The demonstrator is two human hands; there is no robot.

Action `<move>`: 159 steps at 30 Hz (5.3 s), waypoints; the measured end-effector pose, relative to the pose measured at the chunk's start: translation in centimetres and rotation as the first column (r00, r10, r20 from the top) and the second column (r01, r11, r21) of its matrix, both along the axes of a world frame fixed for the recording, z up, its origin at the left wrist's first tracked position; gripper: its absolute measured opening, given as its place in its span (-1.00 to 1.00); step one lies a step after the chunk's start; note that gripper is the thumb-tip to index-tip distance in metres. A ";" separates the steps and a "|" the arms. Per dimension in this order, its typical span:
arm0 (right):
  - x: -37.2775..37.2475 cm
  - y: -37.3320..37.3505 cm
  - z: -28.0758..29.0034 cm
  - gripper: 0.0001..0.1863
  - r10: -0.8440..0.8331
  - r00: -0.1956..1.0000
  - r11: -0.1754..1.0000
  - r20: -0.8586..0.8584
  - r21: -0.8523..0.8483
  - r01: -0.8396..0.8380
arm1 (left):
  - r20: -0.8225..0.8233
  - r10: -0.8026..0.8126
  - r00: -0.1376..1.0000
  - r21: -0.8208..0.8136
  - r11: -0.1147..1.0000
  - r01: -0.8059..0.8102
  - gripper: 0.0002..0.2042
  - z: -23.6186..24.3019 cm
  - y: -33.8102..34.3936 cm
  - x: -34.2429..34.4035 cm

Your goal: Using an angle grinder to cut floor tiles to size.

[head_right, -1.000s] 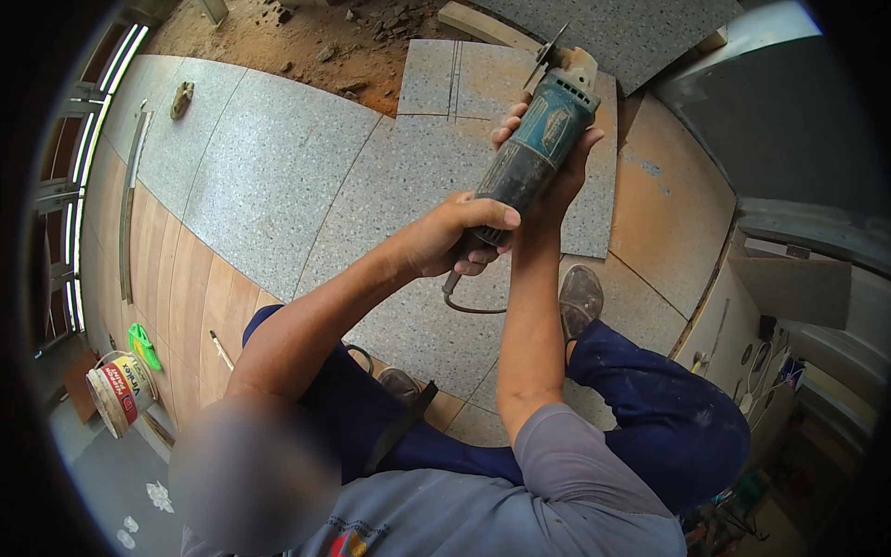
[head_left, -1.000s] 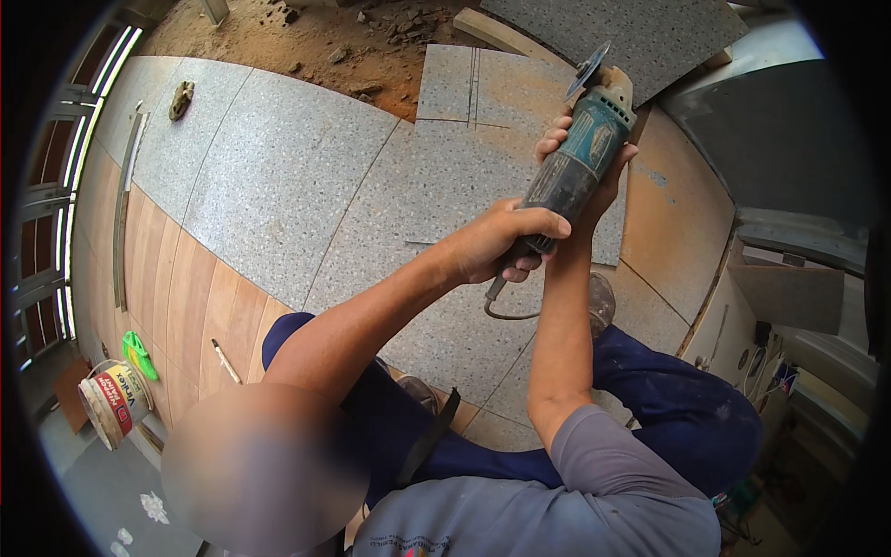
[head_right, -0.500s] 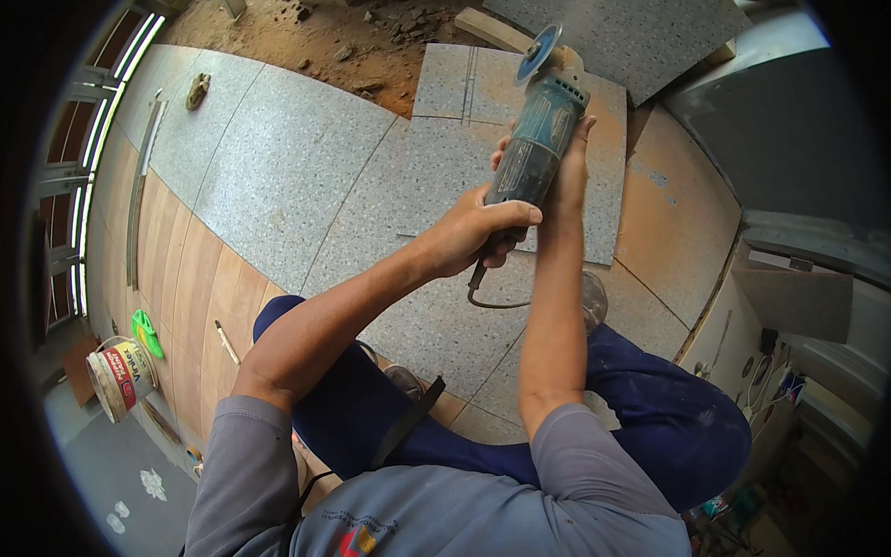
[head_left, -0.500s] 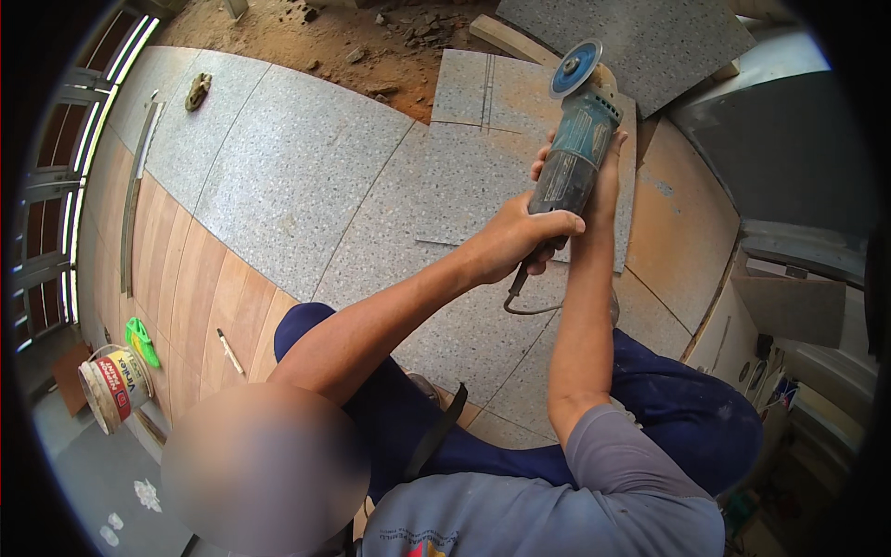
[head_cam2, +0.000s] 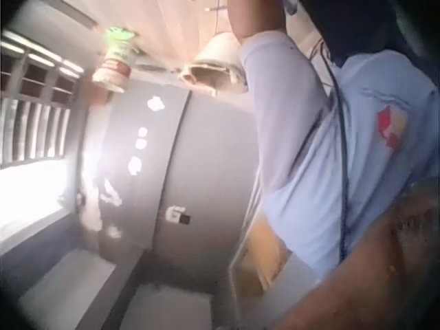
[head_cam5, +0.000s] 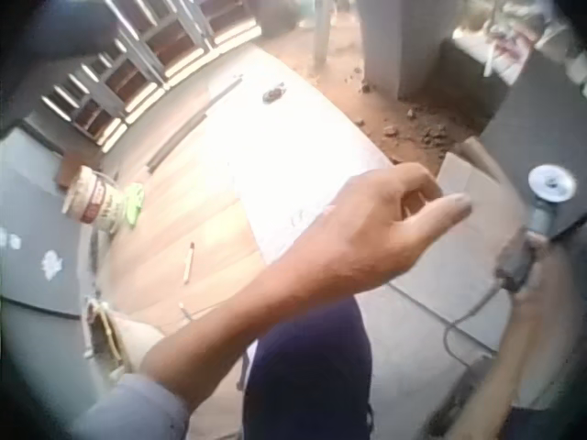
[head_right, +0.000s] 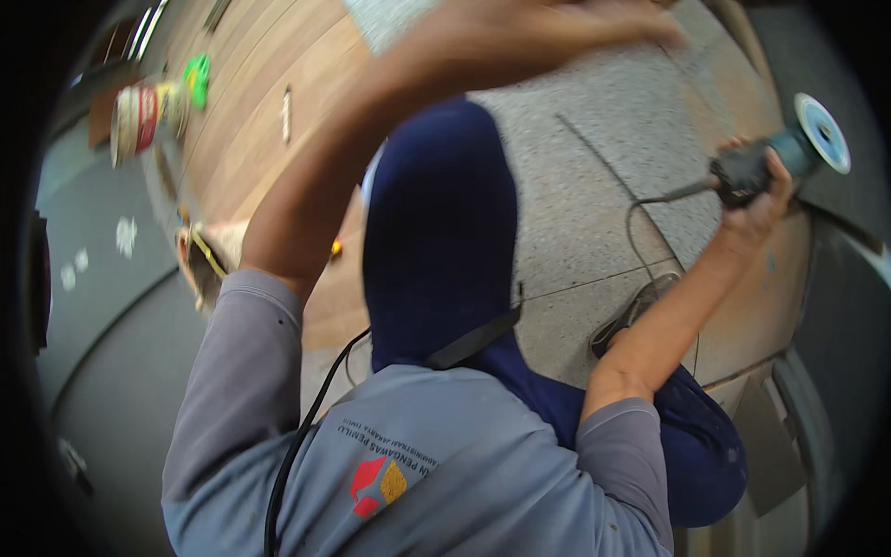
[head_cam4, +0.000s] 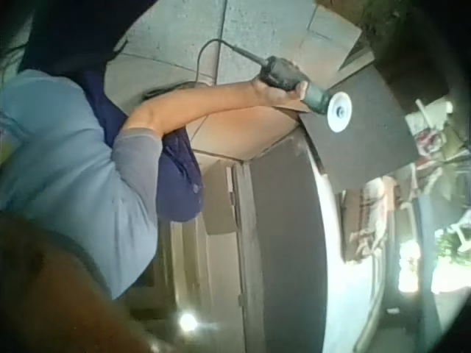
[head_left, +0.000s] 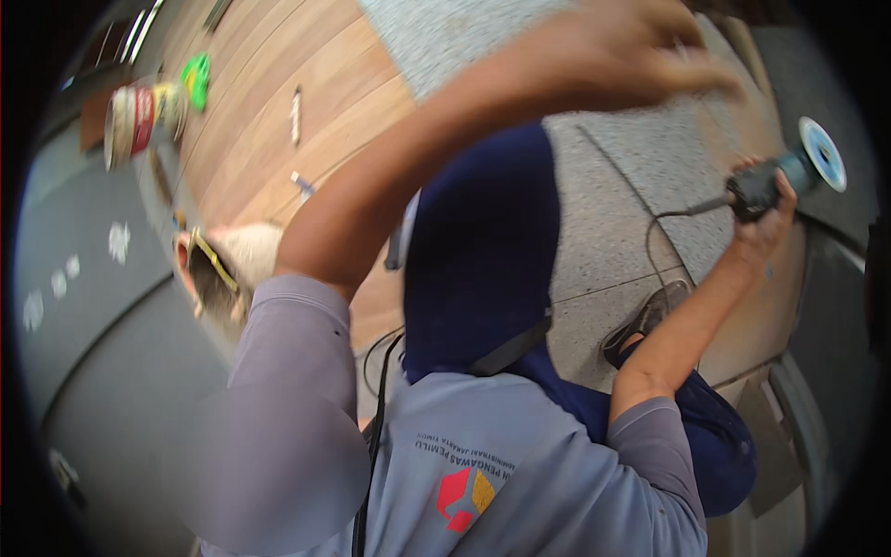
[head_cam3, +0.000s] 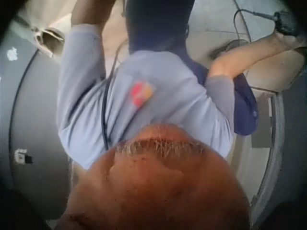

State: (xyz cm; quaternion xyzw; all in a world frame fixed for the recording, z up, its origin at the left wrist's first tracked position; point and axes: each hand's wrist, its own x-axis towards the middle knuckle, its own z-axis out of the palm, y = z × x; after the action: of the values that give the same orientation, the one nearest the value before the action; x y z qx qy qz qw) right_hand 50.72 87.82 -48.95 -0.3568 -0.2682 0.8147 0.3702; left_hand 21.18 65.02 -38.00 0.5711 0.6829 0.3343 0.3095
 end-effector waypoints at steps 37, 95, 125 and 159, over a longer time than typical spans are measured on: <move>-6.6 0.2 -3.3 -0.55 0.234 0.941 0.957 0.246 0.113 -0.268 | 0.523 0.757 -0.391 -0.731 0.164 -0.662 -0.07 -20.9 -34.3 9.8; -7.3 7.0 -3.5 -0.58 -0.226 0.592 0.929 0.774 0.353 -0.107 | 0.848 0.322 0.420 -0.357 0.934 0.004 -0.68 7.9 0.7 9.5; -5.1 6.7 -5.7 -0.56 -0.188 0.606 0.955 0.773 0.288 -0.072 | 0.813 0.317 0.488 -0.353 0.935 -0.019 -0.69 6.2 1.6 9.5; -10.7 14.0 -8.4 -0.59 -0.152 0.493 0.963 0.856 0.241 -0.122 | 0.784 0.399 0.475 -0.427 0.903 -0.054 -0.67 8.7 1.2 8.8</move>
State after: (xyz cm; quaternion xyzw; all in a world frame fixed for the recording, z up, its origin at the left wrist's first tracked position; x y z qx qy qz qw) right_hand 40.01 101.79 -57.33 -0.6665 -0.5227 0.4761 0.2366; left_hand 30.00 66.26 -29.33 0.1691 0.5566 0.4855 0.6526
